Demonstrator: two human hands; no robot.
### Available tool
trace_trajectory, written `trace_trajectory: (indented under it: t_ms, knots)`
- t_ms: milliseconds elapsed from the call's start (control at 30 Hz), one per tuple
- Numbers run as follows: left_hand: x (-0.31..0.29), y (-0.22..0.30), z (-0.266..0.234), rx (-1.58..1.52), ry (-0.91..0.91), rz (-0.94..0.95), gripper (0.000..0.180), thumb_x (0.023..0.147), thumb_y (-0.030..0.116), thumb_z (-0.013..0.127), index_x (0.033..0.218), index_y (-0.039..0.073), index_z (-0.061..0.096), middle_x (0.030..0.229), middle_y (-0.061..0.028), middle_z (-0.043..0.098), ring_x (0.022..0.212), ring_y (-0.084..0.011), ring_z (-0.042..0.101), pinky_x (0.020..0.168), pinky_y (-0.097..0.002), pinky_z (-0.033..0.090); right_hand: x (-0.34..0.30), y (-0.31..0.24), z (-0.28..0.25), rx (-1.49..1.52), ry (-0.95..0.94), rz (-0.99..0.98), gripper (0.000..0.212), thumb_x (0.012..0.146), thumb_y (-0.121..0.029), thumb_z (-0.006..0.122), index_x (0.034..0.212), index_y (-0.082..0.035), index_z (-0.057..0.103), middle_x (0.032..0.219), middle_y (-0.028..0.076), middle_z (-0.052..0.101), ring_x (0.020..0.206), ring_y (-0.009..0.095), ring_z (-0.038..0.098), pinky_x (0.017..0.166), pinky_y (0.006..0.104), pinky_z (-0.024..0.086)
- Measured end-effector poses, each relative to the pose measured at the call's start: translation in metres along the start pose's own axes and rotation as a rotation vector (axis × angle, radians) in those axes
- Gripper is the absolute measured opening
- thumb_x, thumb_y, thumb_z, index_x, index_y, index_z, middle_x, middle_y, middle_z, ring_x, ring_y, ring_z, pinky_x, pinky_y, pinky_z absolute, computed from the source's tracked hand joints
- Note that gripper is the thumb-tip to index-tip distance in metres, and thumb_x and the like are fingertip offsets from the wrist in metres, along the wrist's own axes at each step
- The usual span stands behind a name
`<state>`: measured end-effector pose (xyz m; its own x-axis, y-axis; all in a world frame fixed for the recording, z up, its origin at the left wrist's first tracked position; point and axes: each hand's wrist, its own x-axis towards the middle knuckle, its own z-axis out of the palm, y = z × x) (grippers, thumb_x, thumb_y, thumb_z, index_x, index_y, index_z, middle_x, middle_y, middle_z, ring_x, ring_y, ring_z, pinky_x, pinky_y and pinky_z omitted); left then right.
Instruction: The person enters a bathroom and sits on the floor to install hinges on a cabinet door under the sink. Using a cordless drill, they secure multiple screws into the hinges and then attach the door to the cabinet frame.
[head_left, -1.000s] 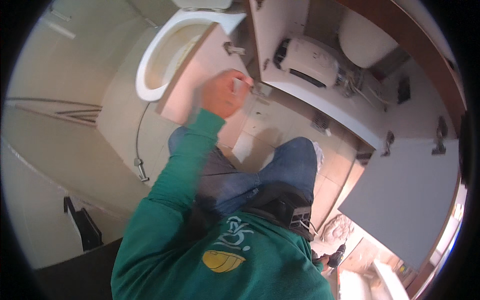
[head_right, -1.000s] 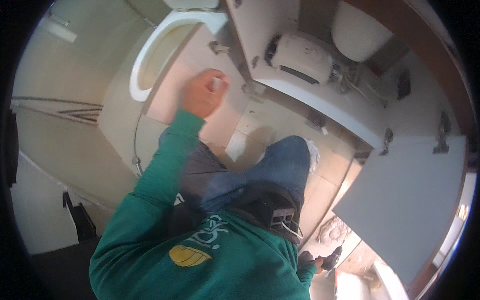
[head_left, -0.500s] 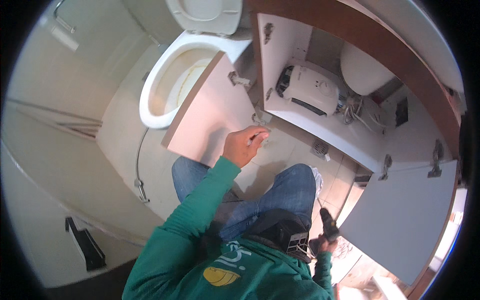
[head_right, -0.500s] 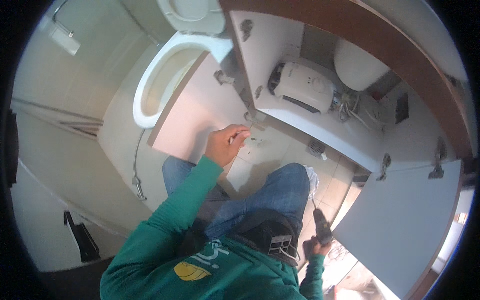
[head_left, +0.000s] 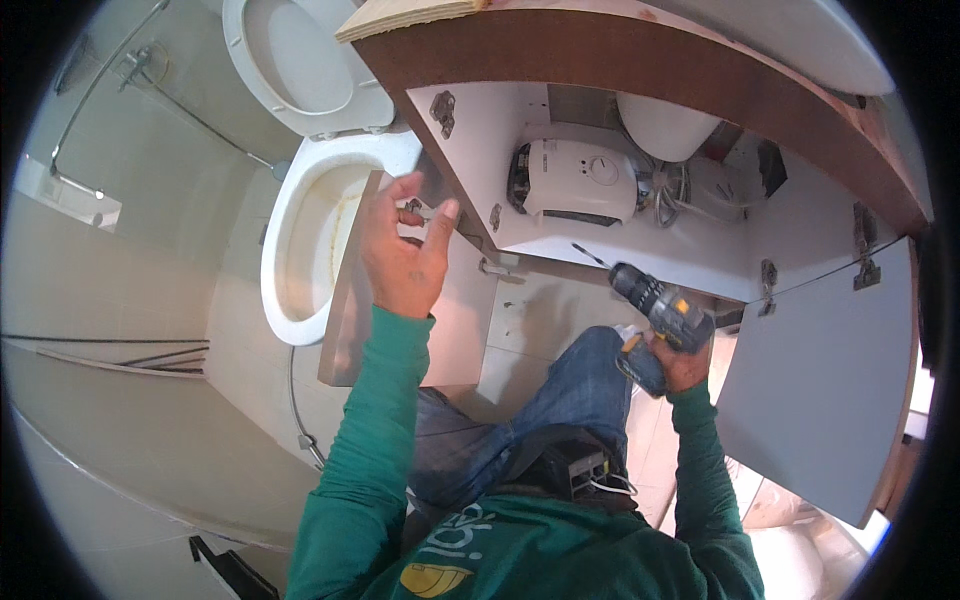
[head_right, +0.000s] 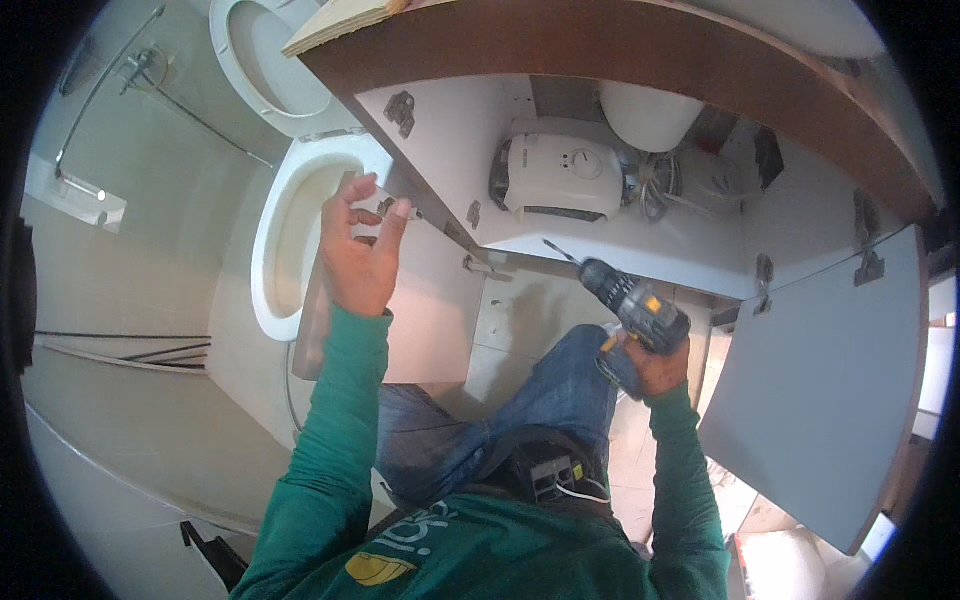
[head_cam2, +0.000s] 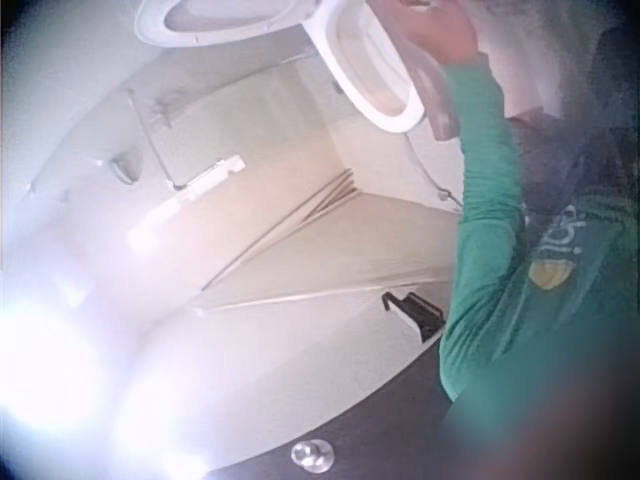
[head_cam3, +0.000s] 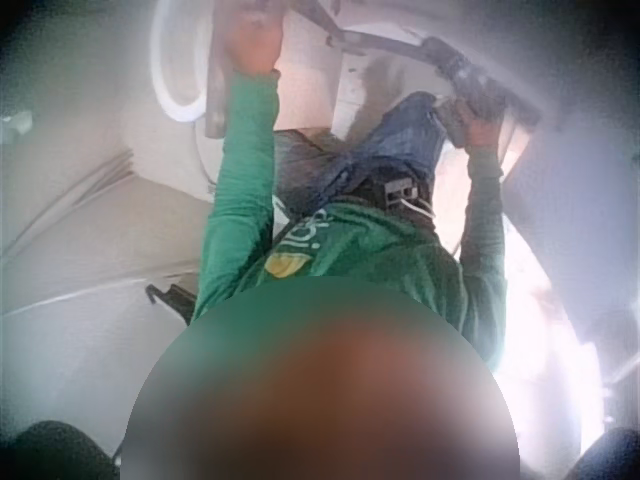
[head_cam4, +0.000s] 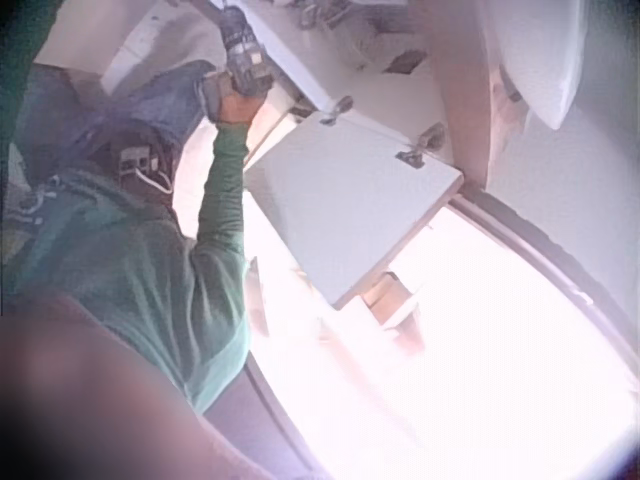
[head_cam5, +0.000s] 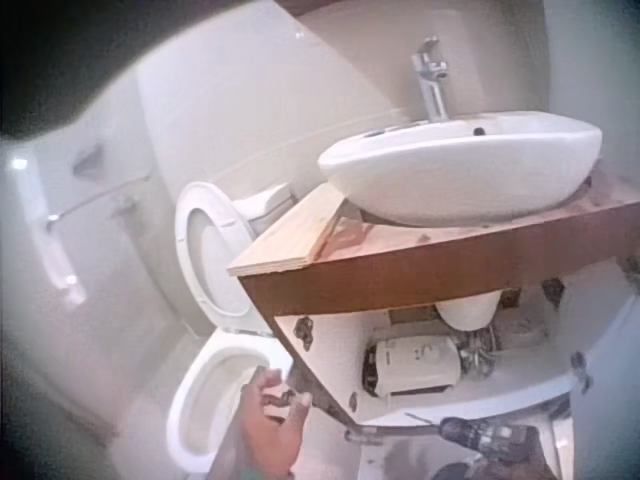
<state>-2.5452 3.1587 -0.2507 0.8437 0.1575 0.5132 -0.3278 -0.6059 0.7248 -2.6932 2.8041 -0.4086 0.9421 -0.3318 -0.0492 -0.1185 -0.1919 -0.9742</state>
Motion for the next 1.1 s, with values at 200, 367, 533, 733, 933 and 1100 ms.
trace_trajectory:
  t_ms: [200,367,533,733,933,1100]
  knots:
    - [0.040,-0.008,0.012,0.011,-0.023,0.036,0.077,0.089,0.026,0.087,0.149,-0.006,0.052,0.144,-0.0208,0.061,0.108,-0.0247,0.063,0.094,-0.0395,0.055,0.021,-0.064,0.031,0.344,-0.211,0.047,0.041,0.084,-0.013,0.087,0.119,-0.001,0.070,0.103,0.010,0.076,0.095,0.020,0.074,0.091,0.0362,0.059]
    - [0.070,-0.014,0.036,0.152,-0.107,0.127,0.064,0.090,0.022,0.085,0.140,-0.006,0.057,0.126,-0.0223,0.070,0.108,-0.0319,0.070,0.097,-0.0424,0.054,0.033,-0.096,0.056,0.596,-0.294,0.031,0.030,0.088,-0.016,0.082,0.112,-0.002,0.068,0.088,0.006,0.069,0.076,0.016,0.066,0.070,0.0338,0.056]
    - [0.081,-0.028,0.060,0.047,0.001,0.283,0.046,0.096,0.017,0.078,0.132,-0.003,0.057,0.110,-0.0227,0.075,0.102,-0.0378,0.074,0.091,-0.0435,0.056,0.048,-0.118,0.073,0.727,-0.324,0.036,0.029,0.091,-0.017,0.079,0.111,-0.001,0.066,0.085,0.006,0.066,0.071,0.015,0.062,0.066,0.0335,0.053]
    - [0.073,-0.041,0.064,0.053,-0.013,0.285,0.045,0.099,0.018,0.073,0.131,-0.005,0.052,0.112,-0.0269,0.071,0.099,-0.0471,0.070,0.088,-0.0485,0.055,0.050,-0.131,0.077,0.640,-0.310,0.008,0.033,0.089,-0.016,0.080,0.114,0.001,0.066,0.086,0.008,0.069,0.071,0.015,0.064,0.066,0.0329,0.054]
    - [0.074,-0.059,0.074,0.126,0.016,0.240,0.054,0.101,0.026,0.070,0.134,-0.011,0.050,0.124,-0.0348,0.065,0.113,-0.0512,0.065,0.096,-0.0534,0.052,0.046,-0.134,0.079,0.501,-0.302,-0.022,0.034,0.088,-0.016,0.080,0.114,0.001,0.067,0.088,0.008,0.070,0.071,0.015,0.065,0.067,0.0328,0.055]
    - [0.074,-0.063,0.075,0.196,-0.039,0.186,0.082,0.104,0.037,0.065,0.147,-0.026,0.034,0.135,-0.0466,0.056,0.128,-0.0558,0.058,0.111,-0.0519,0.047,0.042,-0.132,0.082,0.508,-0.250,-0.038,0.032,0.089,-0.015,0.078,0.114,0.002,0.067,0.089,0.008,0.070,0.072,0.015,0.066,0.067,0.0328,0.056]
